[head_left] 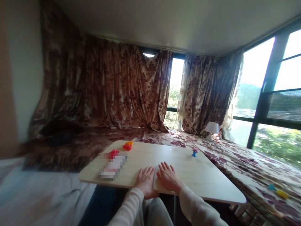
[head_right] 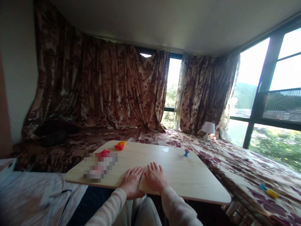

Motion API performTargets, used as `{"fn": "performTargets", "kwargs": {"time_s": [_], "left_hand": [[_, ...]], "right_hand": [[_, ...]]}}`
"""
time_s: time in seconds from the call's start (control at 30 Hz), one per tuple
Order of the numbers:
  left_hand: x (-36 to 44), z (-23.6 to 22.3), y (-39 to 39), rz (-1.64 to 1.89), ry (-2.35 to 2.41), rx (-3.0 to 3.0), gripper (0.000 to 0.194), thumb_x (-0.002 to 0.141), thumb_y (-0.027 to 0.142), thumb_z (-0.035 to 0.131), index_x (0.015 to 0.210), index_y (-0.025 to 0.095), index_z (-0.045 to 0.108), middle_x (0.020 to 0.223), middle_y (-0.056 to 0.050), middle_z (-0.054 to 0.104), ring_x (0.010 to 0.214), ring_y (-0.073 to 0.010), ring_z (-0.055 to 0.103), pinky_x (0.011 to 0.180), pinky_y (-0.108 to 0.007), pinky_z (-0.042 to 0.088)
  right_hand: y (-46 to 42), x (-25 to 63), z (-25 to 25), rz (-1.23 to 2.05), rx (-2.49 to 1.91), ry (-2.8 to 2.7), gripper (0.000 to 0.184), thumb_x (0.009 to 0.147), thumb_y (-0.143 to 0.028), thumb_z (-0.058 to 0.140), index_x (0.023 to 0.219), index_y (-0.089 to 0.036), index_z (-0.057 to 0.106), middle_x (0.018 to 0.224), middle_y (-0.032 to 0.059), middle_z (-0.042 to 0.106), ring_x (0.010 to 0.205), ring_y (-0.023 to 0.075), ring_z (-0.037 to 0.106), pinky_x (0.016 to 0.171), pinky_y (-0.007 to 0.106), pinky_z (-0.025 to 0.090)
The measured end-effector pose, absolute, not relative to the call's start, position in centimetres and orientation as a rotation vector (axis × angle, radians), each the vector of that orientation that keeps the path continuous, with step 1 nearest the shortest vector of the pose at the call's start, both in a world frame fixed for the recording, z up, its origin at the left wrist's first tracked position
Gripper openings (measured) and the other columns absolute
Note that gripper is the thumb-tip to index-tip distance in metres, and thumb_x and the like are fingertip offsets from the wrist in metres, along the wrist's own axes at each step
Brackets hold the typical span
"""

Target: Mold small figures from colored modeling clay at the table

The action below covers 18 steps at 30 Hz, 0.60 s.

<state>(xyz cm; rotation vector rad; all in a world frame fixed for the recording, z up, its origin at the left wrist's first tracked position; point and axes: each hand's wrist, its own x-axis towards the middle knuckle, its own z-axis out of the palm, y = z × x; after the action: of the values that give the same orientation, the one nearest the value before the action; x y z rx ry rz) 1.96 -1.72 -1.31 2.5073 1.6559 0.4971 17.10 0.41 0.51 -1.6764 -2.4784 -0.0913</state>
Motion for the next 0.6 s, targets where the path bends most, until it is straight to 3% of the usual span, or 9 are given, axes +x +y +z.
{"fn": "performTargets", "kwargs": {"time_s": [0.23,0.47,0.6], "left_hand": [[1.9,-1.3,-2.0,0.525,1.636,2.505,0.096,0.052,0.055,0.054,0.135,0.013,0.032,0.144,-0.012,0.032,0.133,-0.0266,0.023,0.111,-0.044,0.009],[1.9,-1.6,-1.6,0.516,1.65,2.497,0.097,0.05,0.054,0.056,0.136,0.014,0.032,0.144,-0.01,0.031,0.133,-0.026,0.023,0.111,-0.044,0.01],[2.0,-1.5,-1.7,0.521,1.653,2.487,0.098,0.049,0.052,0.058,0.136,0.014,0.033,0.144,-0.011,0.031,0.133,-0.026,0.023,0.11,-0.044,0.011]], "right_hand": [[4.3,16.8,1.4,-0.121,-1.723,-2.537,0.039,0.09,-0.024,0.03,0.123,-0.018,0.049,0.142,0.0138,0.034,0.133,0.0308,0.02,0.097,0.058,0.025],[-0.9,18.0,0.8,0.033,-1.63,-2.526,0.051,0.093,-0.035,0.018,0.134,-0.012,0.037,0.141,0.0119,0.037,0.133,0.0241,0.024,0.105,0.045,0.022],[-3.8,18.7,0.8,0.136,-1.532,-2.557,0.055,0.092,-0.04,0.017,0.137,-0.012,0.031,0.145,0.0097,0.028,0.134,0.0211,0.021,0.107,0.043,0.02]]}}
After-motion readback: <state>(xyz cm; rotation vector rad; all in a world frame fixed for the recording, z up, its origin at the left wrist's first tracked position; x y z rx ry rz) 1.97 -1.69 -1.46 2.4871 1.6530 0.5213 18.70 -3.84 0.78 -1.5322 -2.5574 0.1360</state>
